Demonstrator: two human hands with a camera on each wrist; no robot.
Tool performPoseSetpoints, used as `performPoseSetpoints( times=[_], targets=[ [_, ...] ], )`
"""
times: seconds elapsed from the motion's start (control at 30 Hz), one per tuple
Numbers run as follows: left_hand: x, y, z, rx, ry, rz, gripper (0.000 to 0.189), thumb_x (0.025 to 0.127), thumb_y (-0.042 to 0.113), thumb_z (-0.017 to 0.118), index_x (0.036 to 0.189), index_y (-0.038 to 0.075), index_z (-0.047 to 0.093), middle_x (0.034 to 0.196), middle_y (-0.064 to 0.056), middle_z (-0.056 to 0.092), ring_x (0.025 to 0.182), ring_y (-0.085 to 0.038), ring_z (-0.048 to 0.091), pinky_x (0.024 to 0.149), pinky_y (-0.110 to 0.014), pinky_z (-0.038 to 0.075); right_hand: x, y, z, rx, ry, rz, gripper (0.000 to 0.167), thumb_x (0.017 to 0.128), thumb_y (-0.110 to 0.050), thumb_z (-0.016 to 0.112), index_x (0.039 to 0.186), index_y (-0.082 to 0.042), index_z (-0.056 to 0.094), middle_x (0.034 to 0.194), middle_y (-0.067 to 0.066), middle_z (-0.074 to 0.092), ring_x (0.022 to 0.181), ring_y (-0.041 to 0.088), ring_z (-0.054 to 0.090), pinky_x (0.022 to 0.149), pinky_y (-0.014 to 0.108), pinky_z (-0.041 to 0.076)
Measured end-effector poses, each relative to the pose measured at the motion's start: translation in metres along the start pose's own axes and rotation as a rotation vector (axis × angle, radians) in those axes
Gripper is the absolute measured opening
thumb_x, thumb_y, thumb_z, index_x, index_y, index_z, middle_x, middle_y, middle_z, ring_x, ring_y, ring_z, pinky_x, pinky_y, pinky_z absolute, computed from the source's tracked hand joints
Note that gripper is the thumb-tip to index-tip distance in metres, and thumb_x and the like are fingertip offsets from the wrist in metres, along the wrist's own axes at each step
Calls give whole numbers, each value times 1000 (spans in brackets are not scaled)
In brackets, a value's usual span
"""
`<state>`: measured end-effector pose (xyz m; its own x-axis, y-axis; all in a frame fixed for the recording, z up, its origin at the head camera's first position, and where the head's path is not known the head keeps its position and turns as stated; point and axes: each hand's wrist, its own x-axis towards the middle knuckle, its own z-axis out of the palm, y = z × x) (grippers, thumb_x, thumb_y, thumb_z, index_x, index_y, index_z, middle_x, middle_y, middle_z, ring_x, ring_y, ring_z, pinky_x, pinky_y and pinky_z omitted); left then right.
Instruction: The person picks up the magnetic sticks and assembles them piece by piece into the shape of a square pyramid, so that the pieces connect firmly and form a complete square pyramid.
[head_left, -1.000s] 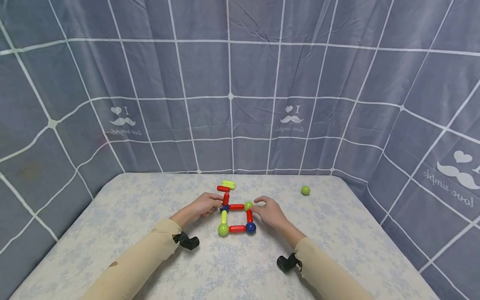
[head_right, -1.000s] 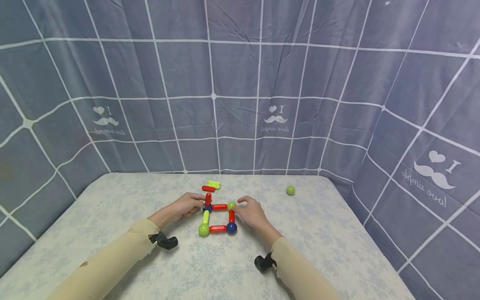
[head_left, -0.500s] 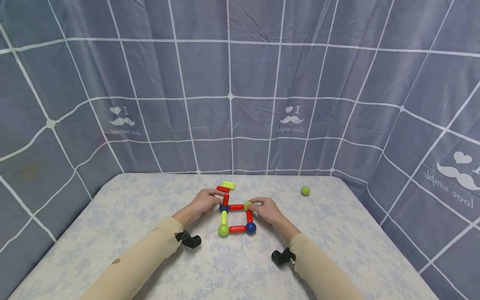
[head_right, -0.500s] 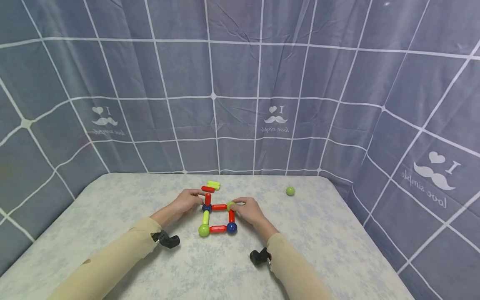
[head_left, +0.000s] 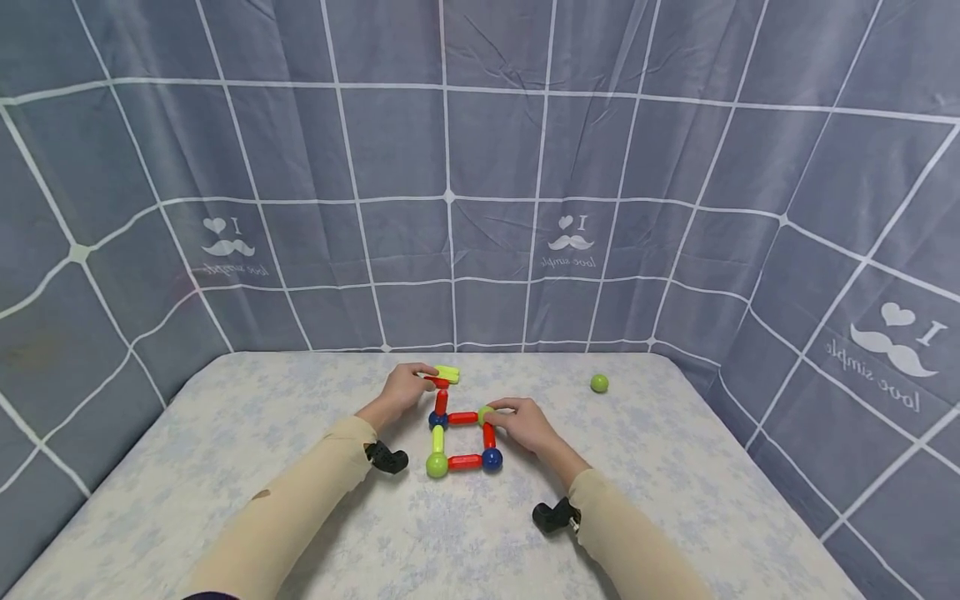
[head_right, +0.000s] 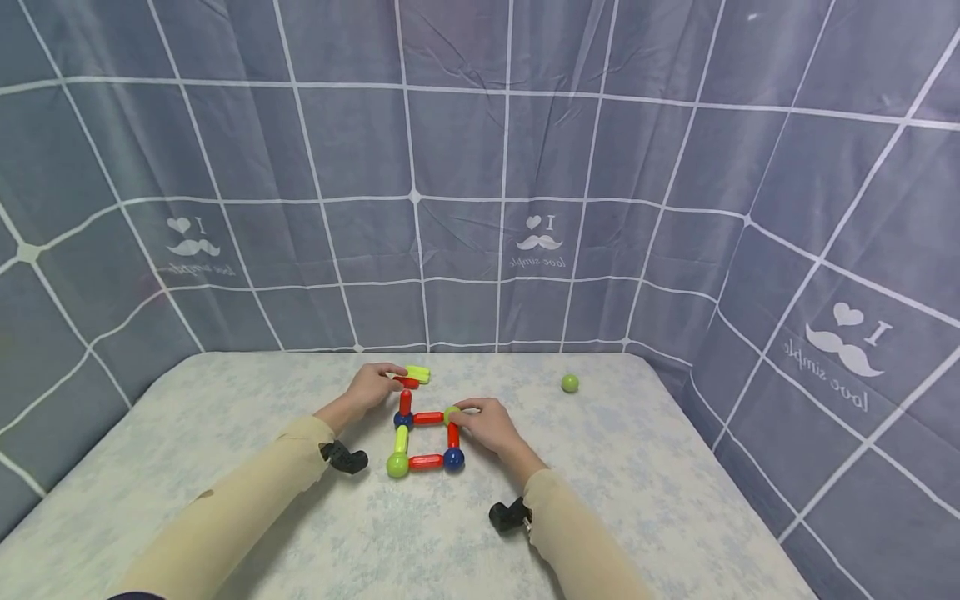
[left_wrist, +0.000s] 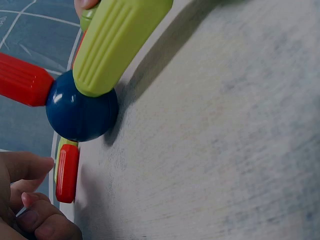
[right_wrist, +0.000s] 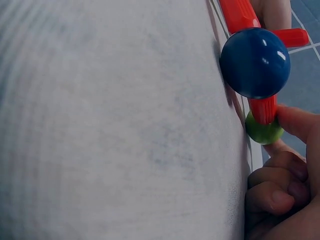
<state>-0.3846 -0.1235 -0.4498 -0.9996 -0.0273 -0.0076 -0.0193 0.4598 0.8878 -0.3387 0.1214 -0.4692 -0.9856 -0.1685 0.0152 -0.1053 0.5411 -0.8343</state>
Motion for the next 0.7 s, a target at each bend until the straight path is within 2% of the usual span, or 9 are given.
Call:
performPoseSetpoints(
  times=[0.1, 0.27, 0.4, 0.47, 0.57, 0.7],
  targets=[
    [4, -2, 0, 23, -3, -4, 35, 87, 0, 66, 121, 6, 73, 125, -17, 65, 55, -11, 35, 54, -26, 34, 0, 0, 0, -2, 6, 3, 31, 90, -35, 75, 113, -14, 77, 105, 7, 66, 63, 15, 46, 60, 28, 39],
    [9, -3, 0, 56, -12, -28, 38, 85, -3, 64, 121, 6, 73, 130, -19, 63, 56, -13, 38, 53, -26, 35, -1, 1, 1, 1, 0, 2, 34, 90, -37, 74, 114, -14, 77, 118, 8, 68, 80, 19, 53, 65, 29, 43],
    [11, -4, -1, 84, -14, -24, 40, 84, -7, 62, 119, 5, 73, 122, -19, 67, 49, -11, 36, 48, -26, 35, -1, 1, 1, 6, -5, 1, 34, 90, -38, 74, 114, -14, 77, 122, 8, 68, 87, 20, 54, 68, 30, 43],
    [11, -4, -1, 124, -10, -8, 38, 83, -7, 62, 117, 5, 74, 115, -18, 69, 48, -11, 36, 47, -25, 35, -1, 1, 2, 4, -3, 2, 34, 90, -38, 74, 114, -15, 77, 123, 8, 68, 88, 20, 53, 68, 30, 42],
    [10, -4, -1, 242, -9, 42, 31, 84, -4, 65, 112, 5, 76, 105, -14, 73, 50, -12, 39, 48, -25, 35, 0, 2, 2, -4, 1, 0, 34, 90, -38, 74, 114, -15, 77, 123, 8, 68, 87, 19, 53, 68, 30, 41],
    [7, -2, -3, 366, -12, 94, 25, 85, 1, 68, 109, 4, 77, 104, -12, 74, 59, -15, 46, 53, -25, 37, 0, 2, 3, -15, 10, -3, 33, 89, -38, 74, 113, -15, 78, 123, 8, 68, 87, 20, 53, 68, 30, 40]
  ],
)
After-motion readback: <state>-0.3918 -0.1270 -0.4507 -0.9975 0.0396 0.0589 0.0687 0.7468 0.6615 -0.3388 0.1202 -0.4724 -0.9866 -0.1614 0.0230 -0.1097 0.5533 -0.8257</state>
